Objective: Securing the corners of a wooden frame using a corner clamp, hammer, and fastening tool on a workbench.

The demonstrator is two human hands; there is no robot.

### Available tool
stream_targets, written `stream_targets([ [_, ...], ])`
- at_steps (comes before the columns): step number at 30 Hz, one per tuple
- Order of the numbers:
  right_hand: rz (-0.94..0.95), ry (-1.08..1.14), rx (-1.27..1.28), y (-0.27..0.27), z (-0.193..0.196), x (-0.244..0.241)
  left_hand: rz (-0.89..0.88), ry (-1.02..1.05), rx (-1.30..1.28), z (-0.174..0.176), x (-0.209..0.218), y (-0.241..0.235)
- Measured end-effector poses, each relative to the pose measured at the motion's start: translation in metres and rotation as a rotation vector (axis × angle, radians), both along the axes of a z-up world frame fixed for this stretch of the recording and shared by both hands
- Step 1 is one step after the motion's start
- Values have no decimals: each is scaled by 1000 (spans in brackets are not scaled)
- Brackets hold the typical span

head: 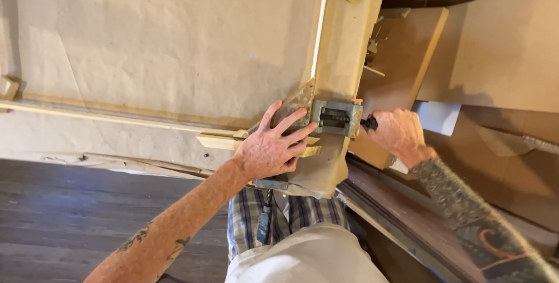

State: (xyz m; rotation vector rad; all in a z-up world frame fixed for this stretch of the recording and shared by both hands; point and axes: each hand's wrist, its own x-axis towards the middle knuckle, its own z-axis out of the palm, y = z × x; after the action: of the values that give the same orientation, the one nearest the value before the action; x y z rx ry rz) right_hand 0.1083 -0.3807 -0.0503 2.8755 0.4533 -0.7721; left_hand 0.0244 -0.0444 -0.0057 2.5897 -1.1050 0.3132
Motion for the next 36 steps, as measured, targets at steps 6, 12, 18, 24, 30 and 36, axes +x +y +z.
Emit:
stream_targets([
  [6,-71,133,74,-12,-15,10,-37,50,52,6,3,0],
  [12,-522,-439,658,40,118,-94,-220,63,8,-3,30,15],
  [18,-1287,870,1363,145,-10,-324,-466,161,-113,10,69,23],
  [24,-1661,1036,1709,221,-17,-318,-451,207,-142,8,70,24],
  [30,-1492,376,911,242,8,-306,-439,193,-81,9,67,23],
  [36,-1414,256,604,260,62,-287,-440,217,-105,10,67,21],
])
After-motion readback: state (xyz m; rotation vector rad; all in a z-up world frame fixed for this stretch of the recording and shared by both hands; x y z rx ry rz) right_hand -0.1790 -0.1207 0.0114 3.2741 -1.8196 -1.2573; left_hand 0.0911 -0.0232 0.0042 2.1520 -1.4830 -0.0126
